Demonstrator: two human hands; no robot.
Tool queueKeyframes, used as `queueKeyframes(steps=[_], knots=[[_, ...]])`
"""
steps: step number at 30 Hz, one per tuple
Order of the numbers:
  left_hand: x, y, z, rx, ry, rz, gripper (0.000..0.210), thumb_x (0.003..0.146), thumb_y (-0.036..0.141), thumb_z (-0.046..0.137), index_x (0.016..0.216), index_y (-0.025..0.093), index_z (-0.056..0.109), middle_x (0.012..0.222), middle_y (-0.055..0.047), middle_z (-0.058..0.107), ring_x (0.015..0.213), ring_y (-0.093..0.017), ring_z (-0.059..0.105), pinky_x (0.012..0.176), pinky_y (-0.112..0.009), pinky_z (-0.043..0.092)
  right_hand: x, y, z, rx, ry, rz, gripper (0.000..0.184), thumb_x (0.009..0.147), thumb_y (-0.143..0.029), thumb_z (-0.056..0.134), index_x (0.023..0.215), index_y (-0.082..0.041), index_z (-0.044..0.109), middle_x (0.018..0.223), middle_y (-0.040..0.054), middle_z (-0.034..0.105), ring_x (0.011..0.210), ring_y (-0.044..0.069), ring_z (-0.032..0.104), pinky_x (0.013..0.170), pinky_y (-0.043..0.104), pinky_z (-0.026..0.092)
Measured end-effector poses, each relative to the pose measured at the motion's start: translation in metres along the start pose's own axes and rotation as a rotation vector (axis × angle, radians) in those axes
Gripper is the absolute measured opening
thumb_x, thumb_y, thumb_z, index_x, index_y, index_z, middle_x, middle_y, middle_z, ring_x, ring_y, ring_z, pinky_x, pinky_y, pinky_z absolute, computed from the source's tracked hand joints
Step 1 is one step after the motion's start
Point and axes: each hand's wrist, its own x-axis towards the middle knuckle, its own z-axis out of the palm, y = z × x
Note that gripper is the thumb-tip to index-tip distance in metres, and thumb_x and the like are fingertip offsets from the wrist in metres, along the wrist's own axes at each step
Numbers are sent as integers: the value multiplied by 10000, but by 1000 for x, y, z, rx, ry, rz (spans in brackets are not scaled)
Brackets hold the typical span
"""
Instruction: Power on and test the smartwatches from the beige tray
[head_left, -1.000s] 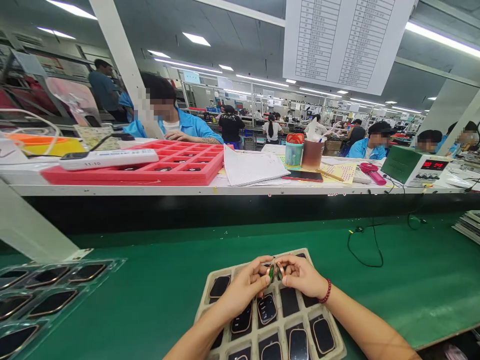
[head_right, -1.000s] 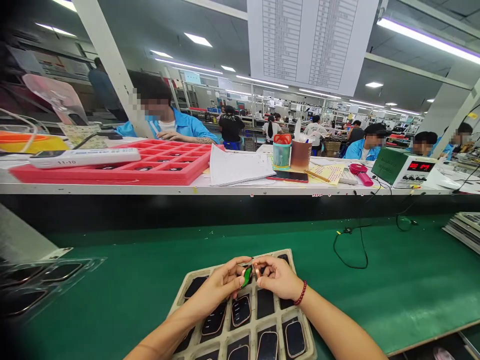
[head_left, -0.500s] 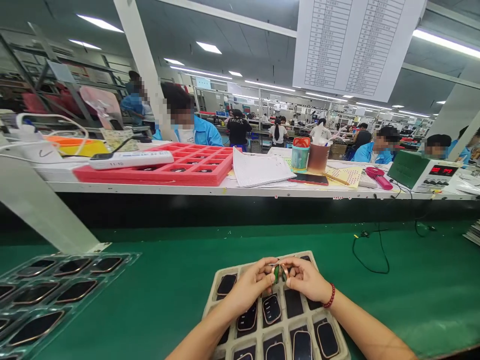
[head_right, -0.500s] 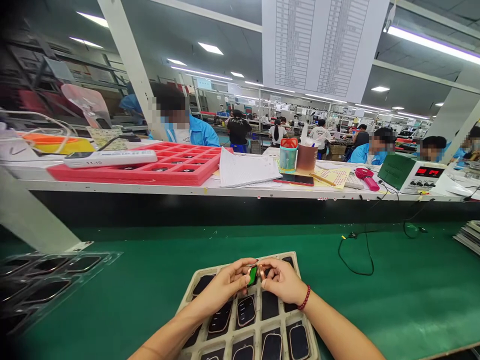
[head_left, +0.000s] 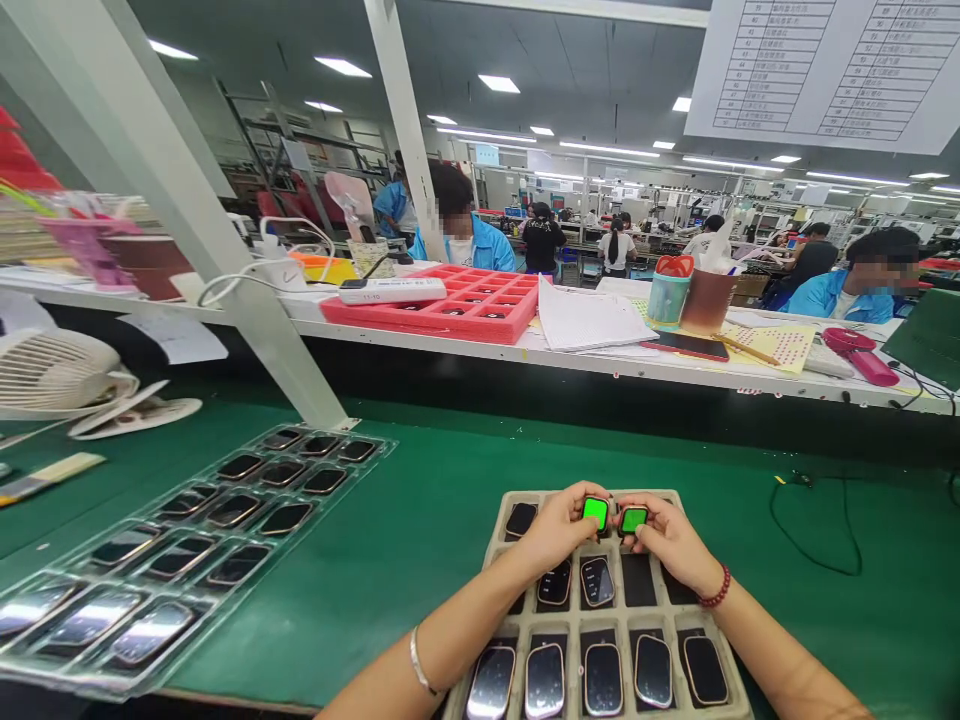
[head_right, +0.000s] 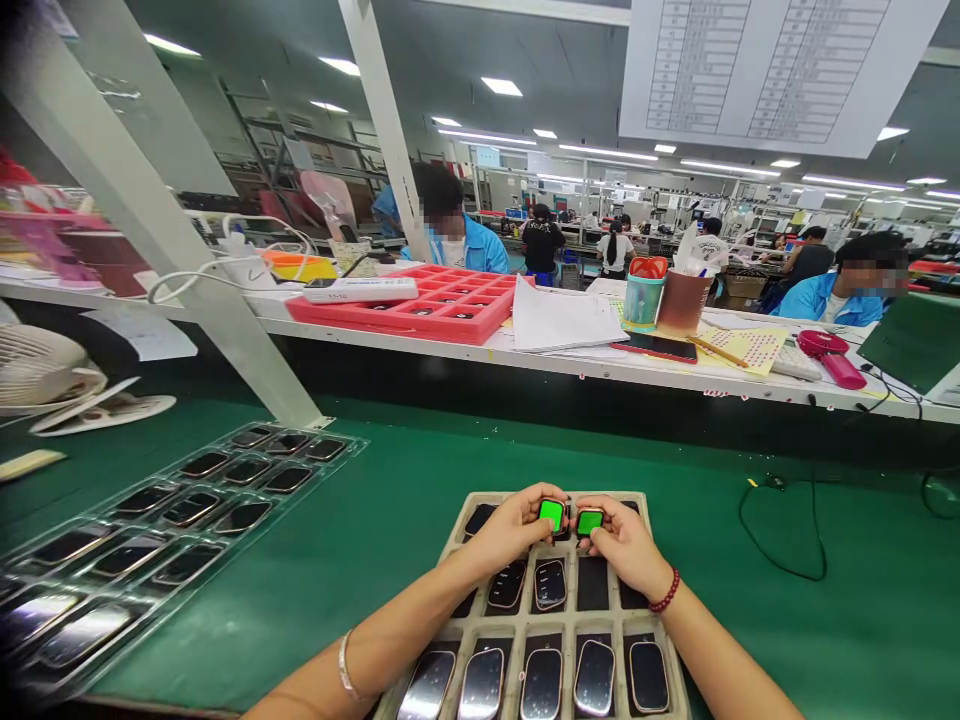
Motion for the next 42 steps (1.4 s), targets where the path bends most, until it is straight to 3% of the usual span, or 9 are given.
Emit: queueKeyframes(steps=[3, 9, 12, 18, 24, 32, 42], knots=[[-2, 4, 0, 3, 19, -17, 321, 670, 131, 573, 990, 148, 570, 824, -34, 613, 687, -124, 568, 602, -230, 435, 0, -1, -1, 23, 11, 3, 359, 745, -249, 608, 1101, -210, 578, 953, 59, 642, 709, 148, 617, 590, 267, 508], [-4, 8, -2, -62, 27, -81, 532, 759, 347, 572, 1254, 180, 470, 966, -85, 617, 767, -161, 594, 496, -201, 386, 1, 1, -8, 228, 43, 18, 464, 789, -340, 583, 1237, -257, 497, 1136, 73, 585, 762, 154, 586, 602, 276, 516], [-4, 7, -2, -71, 4, -70, 581, 723, 386, 626, 1246, 179, 482, 972, -80, 602, 695, -140, 586, 484, -204, 376, 2, 3, -11, 243, 38, 13, 491, 781, -357, 606, 1248, -262, 486, 1108, 66, 572, 756, 151, 573, 590, 268, 509], [-4, 5, -2, -101, -48, -54, 563, 694, 366, 677, 1183, 152, 497, 835, -31, 568, 557, -75, 528, 468, -187, 331, 2, 4, -9, 94, 2, -23, 441, 735, -389, 660, 1137, -238, 557, 832, 11, 573, 597, 116, 509, 543, 258, 475], [-4, 4, 0, -146, -87, -35, 549, 667, 355, 711, 1131, 146, 505, 772, -15, 534, 643, -100, 509, 547, -220, 423, 3, 5, -6, 22, -35, -47, 465, 736, -426, 652, 1142, -232, 537, 944, 44, 554, 583, 100, 450, 493, 227, 446], [-4, 3, 0, -138, -99, -35, 483, 677, 349, 702, 1070, 144, 510, 763, -13, 534, 643, -98, 508, 542, -215, 422, 2, 5, -6, -17, -81, -77, 442, 783, -398, 619, 1176, -227, 513, 787, 4, 498, 546, 85, 399, 490, 208, 434], [-3, 2, 0, -126, -100, -48, 461, 677, 348, 701, 1045, 150, 506, 780, -18, 542, 644, -93, 506, 537, -203, 412, 3, 5, -6, -53, -90, -94, 461, 788, -414, 607, 1194, -226, 500, 789, 7, 495, 556, 90, 404, 494, 209, 435]])
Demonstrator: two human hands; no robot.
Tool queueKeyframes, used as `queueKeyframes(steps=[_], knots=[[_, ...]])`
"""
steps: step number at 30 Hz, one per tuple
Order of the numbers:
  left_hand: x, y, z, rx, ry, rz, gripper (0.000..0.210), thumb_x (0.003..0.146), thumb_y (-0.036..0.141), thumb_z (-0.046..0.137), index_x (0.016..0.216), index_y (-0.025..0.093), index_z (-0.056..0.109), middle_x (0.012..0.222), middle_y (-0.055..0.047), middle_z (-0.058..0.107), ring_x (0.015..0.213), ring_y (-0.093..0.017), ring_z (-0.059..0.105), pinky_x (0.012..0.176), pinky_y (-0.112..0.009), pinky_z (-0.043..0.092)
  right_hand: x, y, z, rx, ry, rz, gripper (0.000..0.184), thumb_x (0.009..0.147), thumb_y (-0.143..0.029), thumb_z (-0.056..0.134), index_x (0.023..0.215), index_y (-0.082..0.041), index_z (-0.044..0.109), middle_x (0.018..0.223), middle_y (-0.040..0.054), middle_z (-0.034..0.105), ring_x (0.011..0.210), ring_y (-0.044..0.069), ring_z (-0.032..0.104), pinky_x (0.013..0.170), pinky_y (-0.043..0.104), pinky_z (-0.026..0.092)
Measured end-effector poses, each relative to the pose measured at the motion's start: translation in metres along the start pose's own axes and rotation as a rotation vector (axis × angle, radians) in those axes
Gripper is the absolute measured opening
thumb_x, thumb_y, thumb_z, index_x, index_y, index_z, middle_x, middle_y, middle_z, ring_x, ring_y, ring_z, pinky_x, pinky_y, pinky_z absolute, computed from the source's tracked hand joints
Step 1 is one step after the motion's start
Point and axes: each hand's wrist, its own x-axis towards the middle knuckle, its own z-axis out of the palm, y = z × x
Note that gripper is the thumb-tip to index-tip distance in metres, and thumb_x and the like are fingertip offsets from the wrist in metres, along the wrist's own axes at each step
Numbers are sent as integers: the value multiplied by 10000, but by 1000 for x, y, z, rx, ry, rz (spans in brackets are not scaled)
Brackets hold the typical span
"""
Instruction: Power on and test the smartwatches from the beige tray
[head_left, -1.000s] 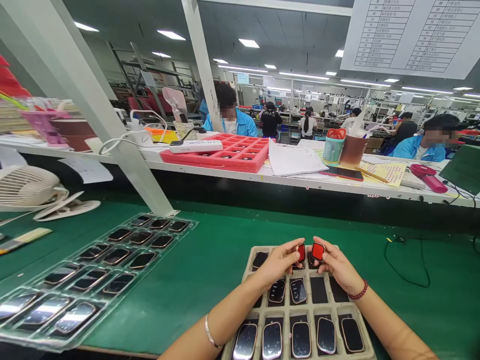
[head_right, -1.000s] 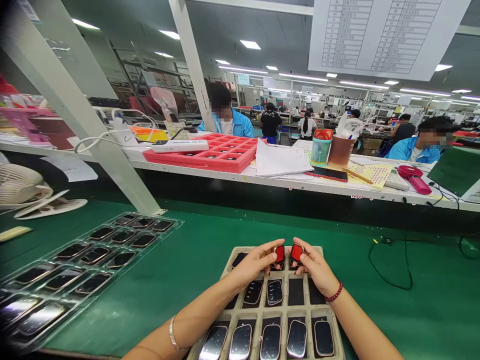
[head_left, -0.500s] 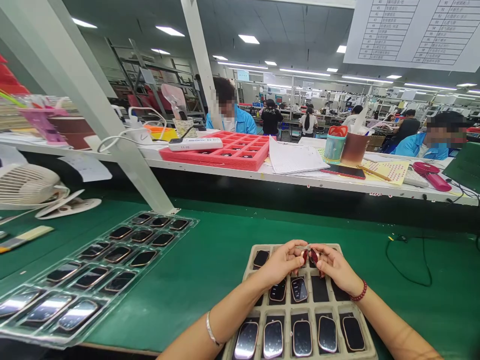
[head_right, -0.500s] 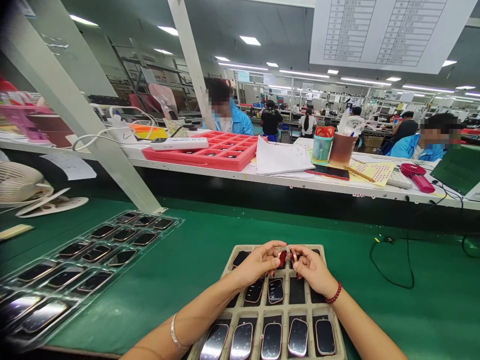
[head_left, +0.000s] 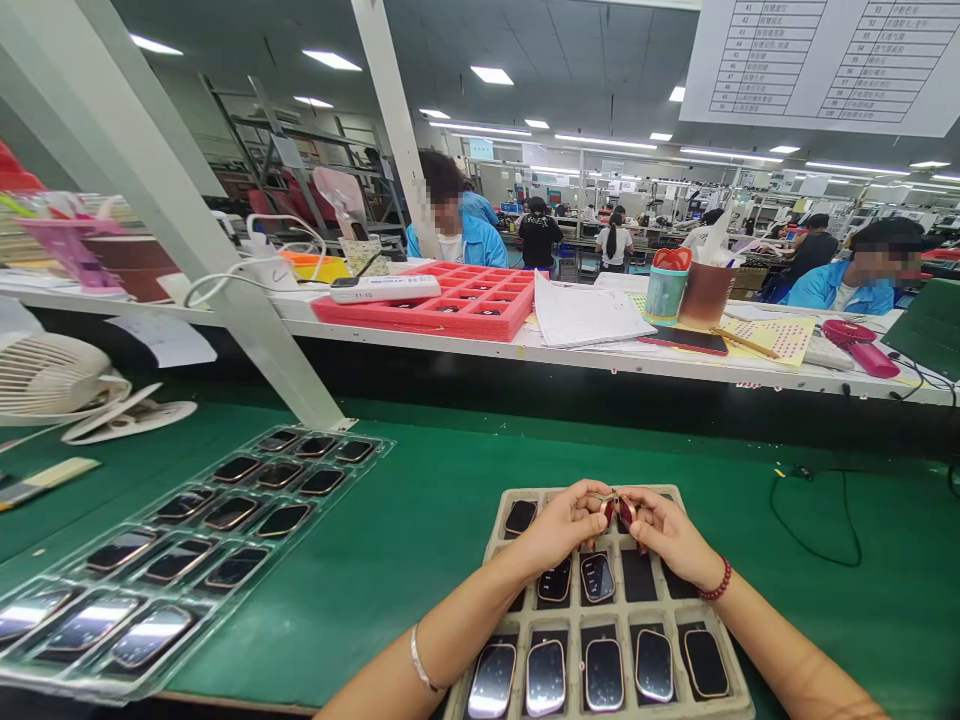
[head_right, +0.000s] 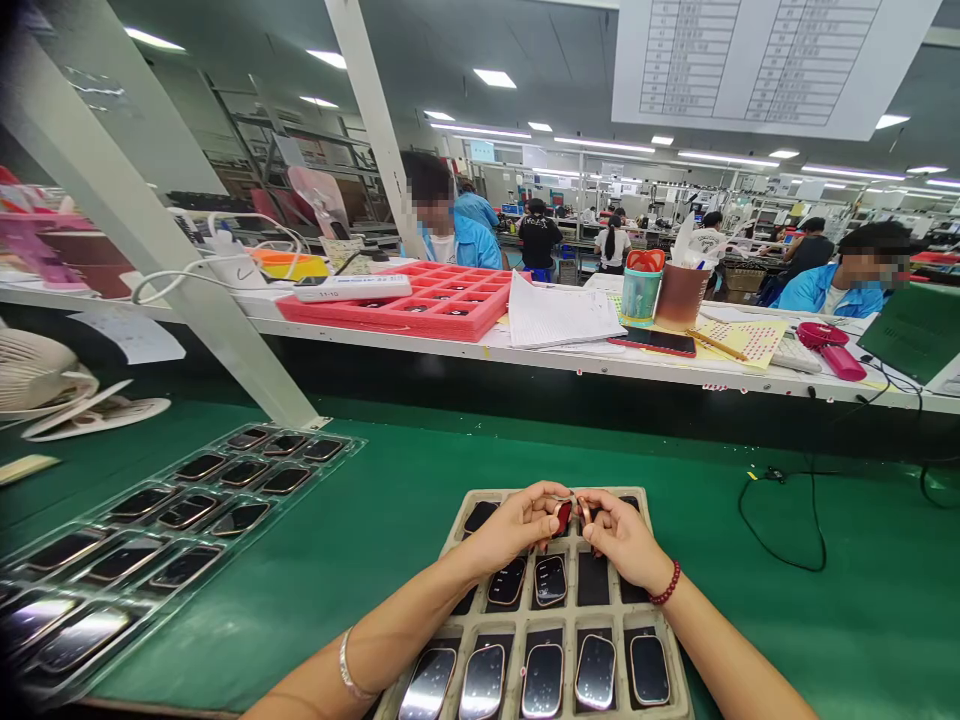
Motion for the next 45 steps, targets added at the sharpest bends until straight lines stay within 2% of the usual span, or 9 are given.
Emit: queueKeyframes(steps=[13, 19, 23, 29, 32, 35, 38, 42, 45], knots=[[1, -1, -1, 44, 29, -12, 426, 703, 364, 658, 1043, 148, 522, 819, -26, 550, 594, -83, 527, 499, -193, 388, -1, -1, 1, 32, 60, 47, 461, 763, -416, 625, 1164, -214, 524, 734, 1, 552, 555, 109, 517, 535, 258, 477], [0, 4, 2, 84, 112, -42, 337, 728, 211, 560, 1057, 163, 501, 880, -45, 597, 672, -127, 600, 494, -189, 397, -1, -6, 0, 148, 120, 110, 412, 767, -360, 609, 1148, -227, 528, 1025, 72, 606, 779, 175, 639, 615, 294, 524], [1, 6, 3, 73, 98, 17, 275, 693, 140, 567, 963, 144, 515, 745, -15, 594, 621, -99, 549, 562, -214, 441, -2, -9, 2, 84, 69, 107, 328, 778, -334, 593, 1071, -192, 557, 926, 68, 640, 670, 150, 639, 598, 294, 517], [-3, 11, 8, 138, 140, 43, 242, 747, 189, 528, 985, 145, 521, 775, -16, 594, 627, -109, 567, 588, -235, 442, -5, -18, -2, 53, 78, 102, 298, 807, -380, 550, 1041, -195, 531, 912, 70, 653, 714, 178, 638, 628, 320, 506], [-4, 7, 21, 364, 110, 153, 130, 773, 196, 495, 874, 152, 562, 781, -23, 600, 684, -129, 564, 635, -254, 443, -17, -23, -12, -250, 166, 45, 186, 831, -363, 508, 882, -201, 586, 824, 59, 661, 780, 213, 612, 728, 384, 481], [2, -2, 40, 709, 36, 282, 121, 762, 167, 498, 825, 168, 602, 800, -30, 612, 745, -154, 553, 706, -284, 432, -35, -23, -24, -686, 216, -11, 130, 799, -297, 544, 769, -217, 642, 943, 77, 649, 963, 264, 541, 872, 457, 401], [10, -9, 57, 984, 40, 338, 117, 760, 177, 514, 744, 156, 628, 866, -80, 608, 878, -216, 537, 792, -338, 417, -51, -19, -27, -908, 236, -22, 134, 786, -261, 537, 767, -216, 662, 1103, 95, 597, 1106, 294, 448, 949, 500, 332], [1, -3, 58, 1210, 73, 331, 149, 766, 243, 544, 785, 134, 644, 1080, -160, 562, 1053, -314, 465, 891, -453, 364, -74, -28, -8, -869, 328, -40, 243, 800, -293, 530, 1013, -223, 624, 1260, 108, 499, 1219, 311, 351, 1018, 537, 246], [-29, 13, 41, 1215, 35, 307, 230, 770, 255, 550, 966, 161, 625, 1155, -144, 544, 1085, -314, 460, 914, -468, 357, -97, -41, 17, -519, 223, 14, 470, 801, -338, 570, 1256, -293, 464, 1337, 83, 443, 1274, 314, 317, 1021, 524, 268]])
